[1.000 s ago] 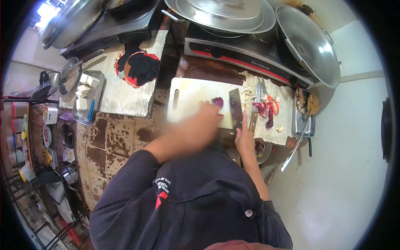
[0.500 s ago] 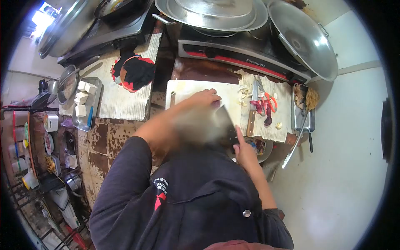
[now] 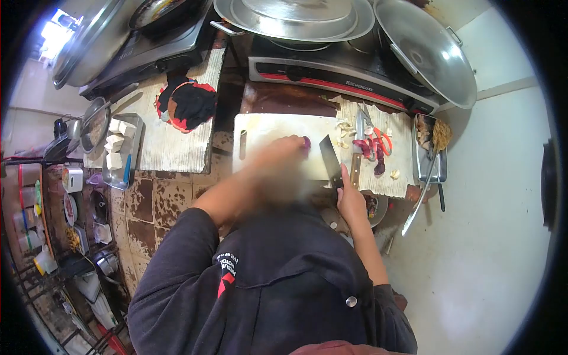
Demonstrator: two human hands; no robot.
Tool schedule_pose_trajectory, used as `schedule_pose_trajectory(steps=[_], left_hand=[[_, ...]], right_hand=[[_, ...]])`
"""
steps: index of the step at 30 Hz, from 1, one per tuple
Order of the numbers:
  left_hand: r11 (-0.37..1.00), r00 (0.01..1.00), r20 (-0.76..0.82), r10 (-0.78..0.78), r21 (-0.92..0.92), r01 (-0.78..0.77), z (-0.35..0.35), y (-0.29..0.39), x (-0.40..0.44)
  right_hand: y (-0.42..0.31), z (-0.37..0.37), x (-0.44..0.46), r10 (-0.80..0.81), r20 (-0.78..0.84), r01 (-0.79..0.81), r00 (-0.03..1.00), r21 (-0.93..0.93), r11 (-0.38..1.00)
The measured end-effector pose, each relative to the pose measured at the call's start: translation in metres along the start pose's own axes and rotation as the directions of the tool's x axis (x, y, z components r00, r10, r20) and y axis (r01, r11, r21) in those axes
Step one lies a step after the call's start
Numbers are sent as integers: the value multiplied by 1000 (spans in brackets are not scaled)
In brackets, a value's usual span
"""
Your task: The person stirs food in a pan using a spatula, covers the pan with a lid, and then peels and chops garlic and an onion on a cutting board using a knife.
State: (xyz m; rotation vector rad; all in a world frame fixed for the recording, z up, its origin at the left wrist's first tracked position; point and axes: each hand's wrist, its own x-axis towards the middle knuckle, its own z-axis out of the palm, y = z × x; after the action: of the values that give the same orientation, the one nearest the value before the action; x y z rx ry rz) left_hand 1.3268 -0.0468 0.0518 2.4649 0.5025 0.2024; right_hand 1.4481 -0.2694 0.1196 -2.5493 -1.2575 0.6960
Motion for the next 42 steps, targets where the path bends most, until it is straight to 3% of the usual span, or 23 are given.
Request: schedule_pose_trajectory(steps=[4,7,11,14,16,19,23,26,27,28,31,35,38,42], left_hand=[[999,999,38,-7,50,5,-10,13,-3],[983,989,-2,145,110,-144,6,-1,-4],[998,989,145,21,63,-30,24,0,0],[998,985,162,-58,47,51,22,29,17],[990,979,153,-138,-16,142,25,46,38],[967,979,-15,-202,-161,197,32,54,55],[995,977,187,98,-49,-91,-6,21,66],[991,894,437,101,34,-129,-16,-1,57],[979,887,446,125,88,-182,-14,-6,54],[989,920,384,78,84,-120,-10,-10,52],[999,990,131,-47,22,44,4,-5,35],[958,960,-23,-279,-74,277,19,16,21],[950,941,-162,-296,-151,273,15,23,15],[956,954,-117,-276,-137,259,15,14,11]], right_hand=[[-1,0,-1,-2,-56,5,998,56,998],[1,-1,-8,43,-82,-34,996,102,994],[1,-16,-18,106,-134,-88,985,137,987],[3,-24,-19,154,-171,-127,973,159,979],[4,-27,-19,181,-173,-155,968,156,976],[1,-30,-21,174,-169,-147,970,161,976],[-10,-21,-32,93,-73,-77,993,195,978],[-12,-7,-37,48,71,-58,996,152,987],[-16,-5,-36,62,99,-75,993,133,988],[-18,-2,-34,75,127,-90,989,113,990],[-15,10,-14,56,-26,-52,998,115,992],[-28,11,28,51,-3,-50,999,43,998],[-39,6,32,8,-24,-8,1000,-4,1000],[-54,-6,22,-93,-62,90,994,-39,995]])
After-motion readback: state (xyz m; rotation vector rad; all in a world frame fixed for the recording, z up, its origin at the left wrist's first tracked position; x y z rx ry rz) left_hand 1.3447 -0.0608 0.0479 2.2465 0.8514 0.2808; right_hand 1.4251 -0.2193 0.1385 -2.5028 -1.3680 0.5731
